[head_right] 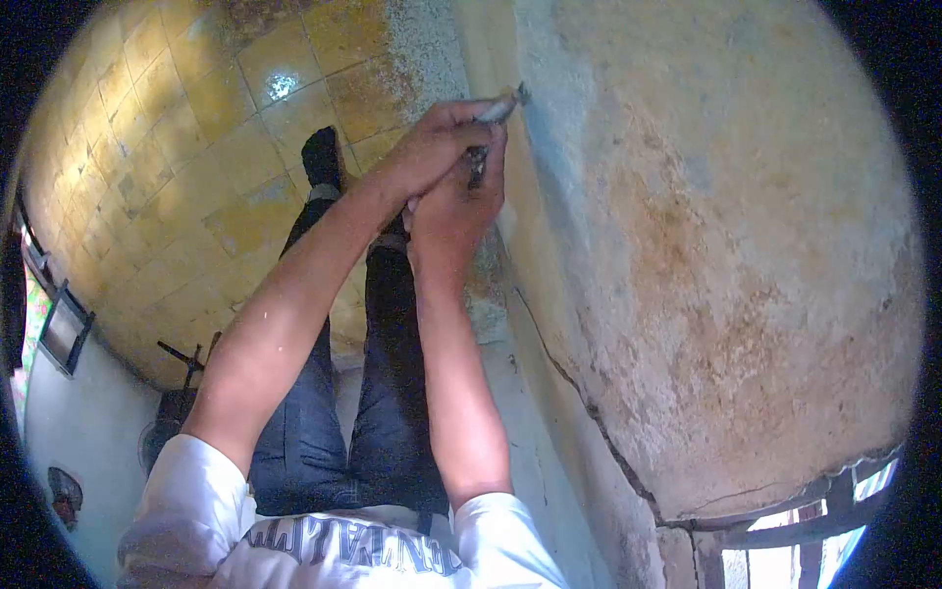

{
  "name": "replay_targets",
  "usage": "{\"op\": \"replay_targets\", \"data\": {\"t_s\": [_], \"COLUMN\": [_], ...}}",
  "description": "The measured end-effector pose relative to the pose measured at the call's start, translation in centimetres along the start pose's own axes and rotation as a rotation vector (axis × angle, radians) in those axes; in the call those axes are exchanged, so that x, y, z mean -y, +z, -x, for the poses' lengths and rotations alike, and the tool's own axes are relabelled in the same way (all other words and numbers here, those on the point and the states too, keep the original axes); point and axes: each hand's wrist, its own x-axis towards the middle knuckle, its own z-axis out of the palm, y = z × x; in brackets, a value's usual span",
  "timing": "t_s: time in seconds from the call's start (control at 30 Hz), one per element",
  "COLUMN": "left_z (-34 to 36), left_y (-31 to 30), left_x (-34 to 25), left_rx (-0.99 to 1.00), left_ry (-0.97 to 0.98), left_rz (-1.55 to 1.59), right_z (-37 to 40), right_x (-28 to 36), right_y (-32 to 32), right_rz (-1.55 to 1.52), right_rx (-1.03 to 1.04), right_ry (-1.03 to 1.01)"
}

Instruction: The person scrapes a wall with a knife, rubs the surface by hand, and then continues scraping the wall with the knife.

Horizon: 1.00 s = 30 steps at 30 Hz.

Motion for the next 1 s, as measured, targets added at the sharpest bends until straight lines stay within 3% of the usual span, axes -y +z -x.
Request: {"op": "replay_targets", "data": {"t_s": [0.13, 0.23, 0.43, 0.53, 0.6, 0.83, 0.93, 1.0], "left_z": [-0.3, 0.5, -0.5, 1.2, -0.3, 0.5, -1.3, -0.2], "left_y": [-0.4, 1.2, 0.4, 1.3, 0.3, 1.6, 0.3, 0.9], "left_x": [0.4, 1.0, 0.8, 0.5, 0.2, 1.6, 1.4, 1.8], "left_rx": [0.044, -0.060, 0.004, -0.030, -0.038, -0.055, -0.004, -0.024], "left_ry": [-0.009, 0.202, 0.002, 0.099, 0.002, 0.079, -0.025, 0.084], "left_rz": [0.079, -0.036, 0.093, -0.002, -0.037, -0.025, -0.036, -0.071], "right_z": [0.4, 0.4, 0.0, 0.8, -1.1, 0.6, -0.8, -0.1], "right_x": [0.7, 0.9, 1.6, 0.3, -0.2, 0.3, -0.3, -0.4], "right_y": [1.1, -0.7, -0.2, -1.1, -1.0, -1.1, -0.6, -0.6], "right_rz": [-0.121, -0.044, -0.058, -0.008, -0.008, -0.029, -0.060, -0.019], "right_rx": [-0.013, 0.037, 0.043, 0.043, 0.073, -0.001, 0.013, 0.008], "right_ry": [0.054, 0.039, 0.076, 0.011, 0.011, 0.041, 0.013, -0.016]}}
